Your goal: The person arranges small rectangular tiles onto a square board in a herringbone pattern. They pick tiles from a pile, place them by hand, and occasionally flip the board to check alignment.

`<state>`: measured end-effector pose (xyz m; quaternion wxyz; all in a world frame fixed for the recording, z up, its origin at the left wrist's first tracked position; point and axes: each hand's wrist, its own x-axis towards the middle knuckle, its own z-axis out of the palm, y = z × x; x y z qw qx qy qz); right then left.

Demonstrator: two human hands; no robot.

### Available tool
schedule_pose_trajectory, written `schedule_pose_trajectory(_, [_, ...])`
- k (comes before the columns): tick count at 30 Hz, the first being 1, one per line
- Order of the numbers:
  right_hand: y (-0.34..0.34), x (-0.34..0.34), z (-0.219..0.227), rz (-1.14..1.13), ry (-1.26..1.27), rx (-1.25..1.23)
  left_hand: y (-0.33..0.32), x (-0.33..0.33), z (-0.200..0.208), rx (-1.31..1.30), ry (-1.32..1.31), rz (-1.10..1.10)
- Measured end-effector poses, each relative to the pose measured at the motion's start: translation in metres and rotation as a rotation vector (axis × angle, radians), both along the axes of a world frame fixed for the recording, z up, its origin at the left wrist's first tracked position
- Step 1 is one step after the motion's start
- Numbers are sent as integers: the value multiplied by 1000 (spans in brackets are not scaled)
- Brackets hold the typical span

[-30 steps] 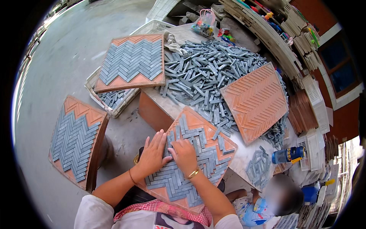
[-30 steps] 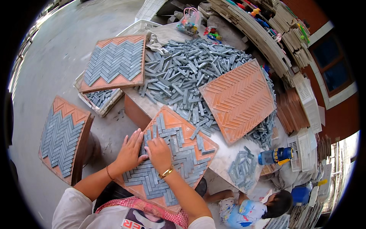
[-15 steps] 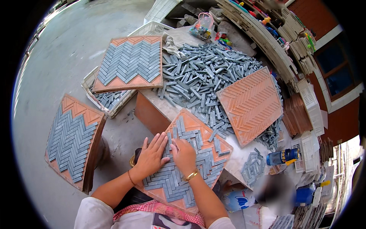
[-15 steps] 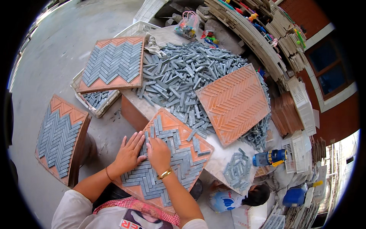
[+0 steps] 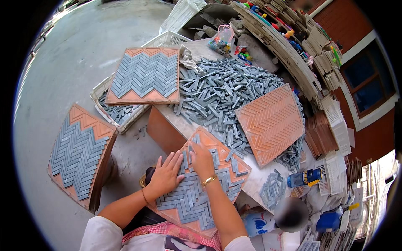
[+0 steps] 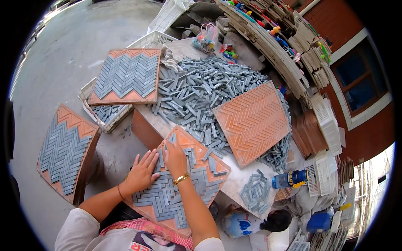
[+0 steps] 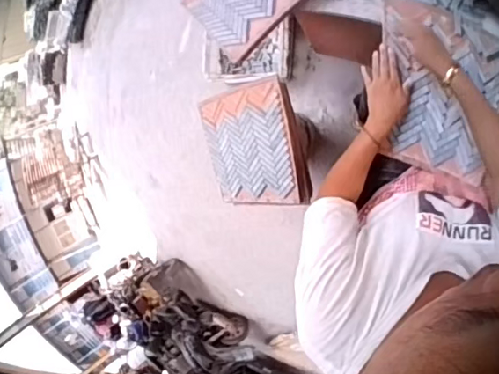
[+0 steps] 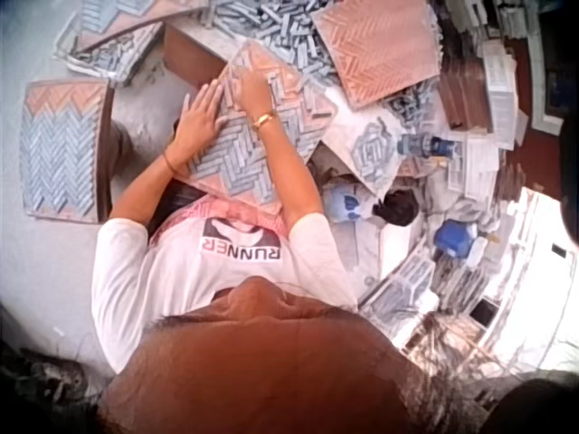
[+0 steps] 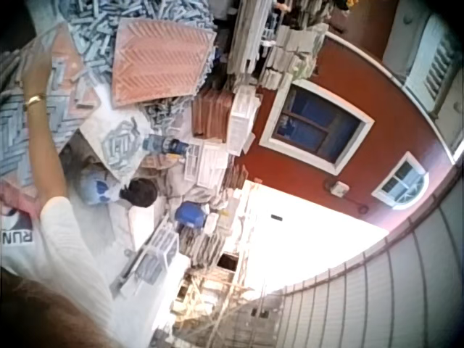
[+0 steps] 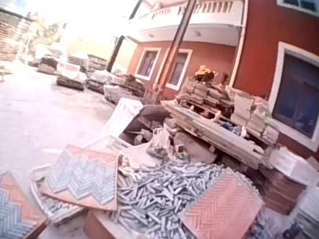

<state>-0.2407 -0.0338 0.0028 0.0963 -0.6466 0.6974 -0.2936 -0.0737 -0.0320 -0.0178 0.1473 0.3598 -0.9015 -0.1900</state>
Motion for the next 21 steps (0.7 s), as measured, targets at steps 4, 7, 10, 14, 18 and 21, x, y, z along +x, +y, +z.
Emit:
schedule_pose_trajectory(4, [-12, -8, -11, 47, 9, 92, 0, -1, 0, 31, 17, -4])
schedule_pose_trajectory(7, [-14, -7, -18, 76, 20, 64, 0, 0, 0, 40, 11, -5])
schedule_pose_trajectory(10, [-15, -7, -14, 65, 2, 133, 0, 0, 1, -3, -18, 8])
schedule_pose_trajectory(14, [-15, -30, -13, -91, -154, -2, -6, -7, 13, -86, -3, -6])
schedule_pose_trajectory(18, [-25, -50, -23, -30, -11, -199, -15, -24, -6, -145, 13, -118])
schedule_pose_trajectory(21, [-28, -45, -11, 1, -53, 186, -12, -27, -8, -104, 48, -90])
